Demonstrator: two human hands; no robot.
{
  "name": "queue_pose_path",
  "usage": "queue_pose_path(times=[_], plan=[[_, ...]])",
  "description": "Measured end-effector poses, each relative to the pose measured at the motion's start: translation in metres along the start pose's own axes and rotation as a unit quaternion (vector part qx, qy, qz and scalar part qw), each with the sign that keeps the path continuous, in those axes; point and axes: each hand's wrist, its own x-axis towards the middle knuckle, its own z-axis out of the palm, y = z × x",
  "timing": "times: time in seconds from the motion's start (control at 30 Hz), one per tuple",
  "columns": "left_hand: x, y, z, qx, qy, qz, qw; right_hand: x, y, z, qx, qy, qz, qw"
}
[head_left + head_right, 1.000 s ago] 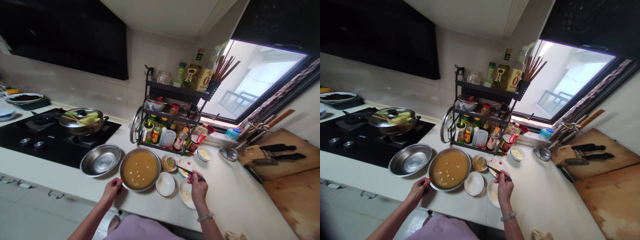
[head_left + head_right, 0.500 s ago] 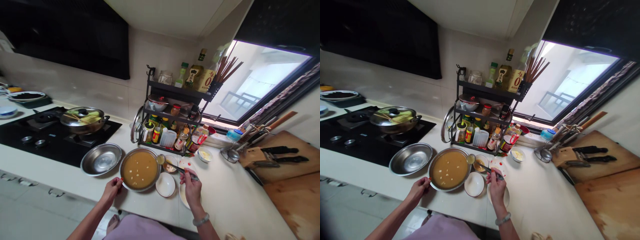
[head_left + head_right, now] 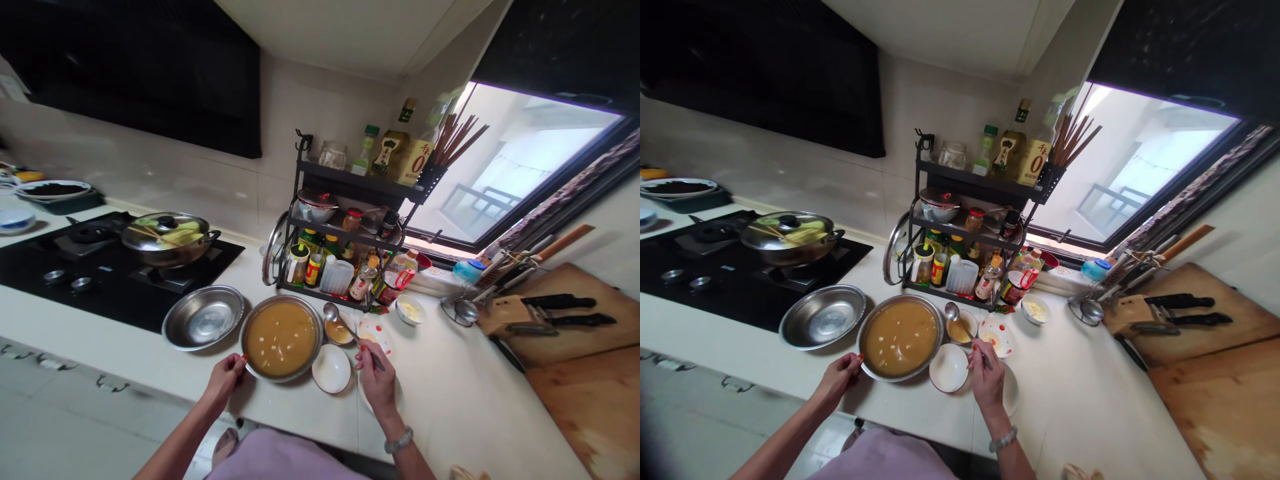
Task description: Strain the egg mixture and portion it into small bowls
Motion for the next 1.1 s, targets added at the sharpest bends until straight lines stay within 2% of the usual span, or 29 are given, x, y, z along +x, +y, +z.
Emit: queue_pose_path(times=[0.13, 0.27, 0.37, 0.47, 0.57, 0.7, 1.1], plan=[[-0.001, 0.001, 0.0, 0.003, -0.001, 0.009, 1.0, -0.001, 0.018, -0.009, -0.045, 0.045, 0.057, 0.996], [0.001, 0.0, 0.0, 0.005, 0.001, 0.008, 1.0, -0.006, 0.03, -0.012, -0.048, 0.052, 0.099, 0.993], [0.002, 0.0, 0.0, -0.001, -0.007, 0.005, 1.0, -0.009, 0.035, -0.009, 0.0, 0.081, 0.156, 0.984], [0.002, 0.0, 0.0, 0.004, -0.006, 0.008, 1.0, -0.009, 0.038, -0.007, 0.069, 0.141, 0.214, 0.964], [0.001, 0.0, 0.0, 0.015, -0.008, 0.015, 1.0, -0.007, 0.04, -0.008, 0.116, 0.182, 0.244, 0.946], [0.0, 0.001, 0.0, 0.022, -0.009, 0.015, 1.0, -0.005, 0.037, -0.014, 0.148, 0.206, 0.248, 0.935], [0.0, 0.001, 0.0, 0.02, -0.011, 0.021, 1.0, 0.002, 0.024, -0.025, 0.142, 0.216, 0.218, 0.941]])
